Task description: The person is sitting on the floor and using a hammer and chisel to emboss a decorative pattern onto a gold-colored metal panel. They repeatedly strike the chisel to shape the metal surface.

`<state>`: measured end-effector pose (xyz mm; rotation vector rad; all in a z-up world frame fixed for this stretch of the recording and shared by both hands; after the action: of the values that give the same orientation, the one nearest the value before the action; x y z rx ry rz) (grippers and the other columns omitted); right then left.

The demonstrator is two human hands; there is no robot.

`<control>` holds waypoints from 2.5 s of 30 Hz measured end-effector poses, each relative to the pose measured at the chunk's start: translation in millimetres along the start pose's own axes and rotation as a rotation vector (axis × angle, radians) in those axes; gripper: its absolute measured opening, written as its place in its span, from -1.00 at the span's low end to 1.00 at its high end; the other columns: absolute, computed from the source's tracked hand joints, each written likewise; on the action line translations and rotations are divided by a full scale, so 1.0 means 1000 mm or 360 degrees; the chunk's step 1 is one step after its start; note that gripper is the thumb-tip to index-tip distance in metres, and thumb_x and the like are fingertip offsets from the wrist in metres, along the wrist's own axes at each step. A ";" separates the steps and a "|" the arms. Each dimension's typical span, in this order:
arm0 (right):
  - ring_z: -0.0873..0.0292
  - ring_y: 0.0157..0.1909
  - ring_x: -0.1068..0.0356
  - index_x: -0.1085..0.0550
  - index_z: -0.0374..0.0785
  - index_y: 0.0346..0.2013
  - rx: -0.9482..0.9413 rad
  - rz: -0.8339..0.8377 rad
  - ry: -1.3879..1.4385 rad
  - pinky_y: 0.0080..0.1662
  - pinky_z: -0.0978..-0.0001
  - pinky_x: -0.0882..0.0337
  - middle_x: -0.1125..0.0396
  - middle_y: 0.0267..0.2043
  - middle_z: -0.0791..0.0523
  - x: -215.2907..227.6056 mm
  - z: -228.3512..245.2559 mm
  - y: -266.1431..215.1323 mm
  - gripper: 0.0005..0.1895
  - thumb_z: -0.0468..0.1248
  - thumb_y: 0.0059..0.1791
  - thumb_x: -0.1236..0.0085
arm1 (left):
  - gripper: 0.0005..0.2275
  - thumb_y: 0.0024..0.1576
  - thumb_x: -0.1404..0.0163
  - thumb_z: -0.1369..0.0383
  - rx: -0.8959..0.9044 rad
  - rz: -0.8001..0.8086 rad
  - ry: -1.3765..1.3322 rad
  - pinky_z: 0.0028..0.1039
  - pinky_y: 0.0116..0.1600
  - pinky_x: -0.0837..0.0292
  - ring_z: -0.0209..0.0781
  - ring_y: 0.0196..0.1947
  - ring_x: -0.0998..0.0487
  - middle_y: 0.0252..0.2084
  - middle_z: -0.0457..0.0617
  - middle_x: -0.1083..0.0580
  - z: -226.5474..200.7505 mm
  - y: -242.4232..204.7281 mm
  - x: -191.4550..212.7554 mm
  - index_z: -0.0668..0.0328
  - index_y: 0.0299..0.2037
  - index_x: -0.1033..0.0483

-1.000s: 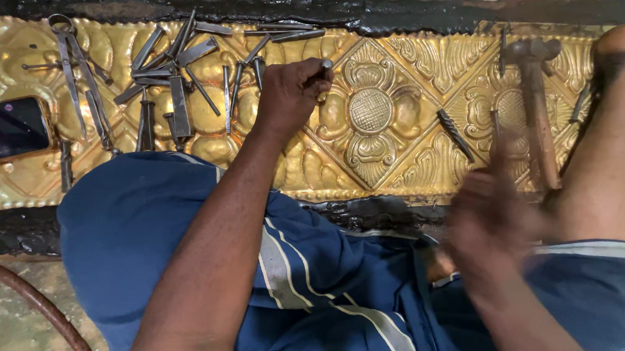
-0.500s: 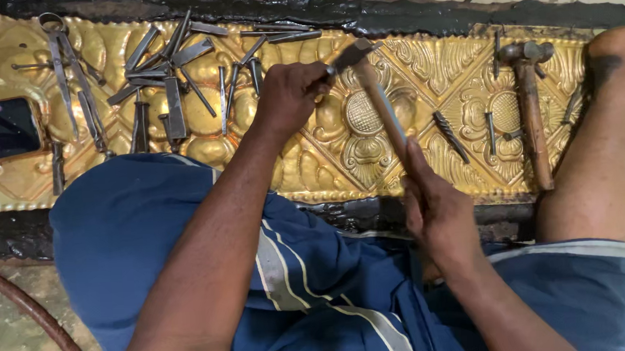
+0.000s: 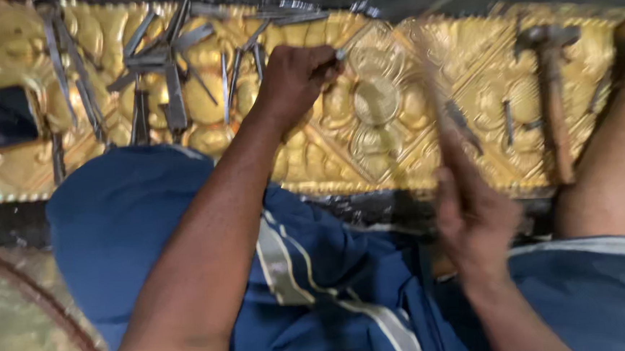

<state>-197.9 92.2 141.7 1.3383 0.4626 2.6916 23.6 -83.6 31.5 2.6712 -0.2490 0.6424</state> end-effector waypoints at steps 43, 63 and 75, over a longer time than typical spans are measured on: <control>0.41 -0.53 -0.28 -0.21 -0.10 0.50 -0.0747 0.0120 0.0417 -0.48 0.53 -0.30 -0.36 -0.50 0.19 0.009 -0.023 -0.029 -0.37 -0.31 0.11 -0.07 | -0.95 0.09 -0.16 0.60 0.0370 -0.0293 -0.0485 -0.55 -0.24 -0.53 -0.39 -0.39 -0.61 -0.41 -0.07 -0.60 0.016 -0.014 0.004 0.32 -0.29 -0.61; 0.07 -0.39 -0.33 -0.27 -0.27 0.49 0.0054 0.0543 -0.0092 -0.25 0.30 -0.42 -0.38 -0.31 -0.10 0.001 0.017 0.026 -0.32 -0.40 0.04 -0.12 | -0.87 0.07 -0.12 0.61 0.0142 -0.0228 -0.0304 -0.50 -0.21 -0.64 -0.27 -0.33 -0.73 -0.33 0.03 -0.65 0.024 -0.006 -0.008 0.27 -0.21 -0.65; 0.25 -0.52 -0.18 -0.25 -0.32 0.47 0.0132 0.0410 -0.0072 -0.35 0.41 -0.34 -0.23 -0.47 0.05 0.006 0.025 0.023 -0.35 -0.45 0.07 -0.09 | -0.87 0.09 -0.16 0.55 0.0171 -0.0205 -0.0128 -0.49 -0.23 -0.68 -0.23 -0.32 -0.73 -0.30 0.09 -0.63 0.011 -0.005 -0.006 0.27 -0.17 -0.66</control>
<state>-180.8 77.8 168.0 1.5776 0.4286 2.8654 23.7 -82.7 18.3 2.7918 -0.0641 0.5232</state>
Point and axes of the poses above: each hand's wrist, its own y-axis towards the middle knuckle, its own x-axis out of the back of the hand, z = x × y, the point moved 4 cm from there along y, towards the middle knuckle
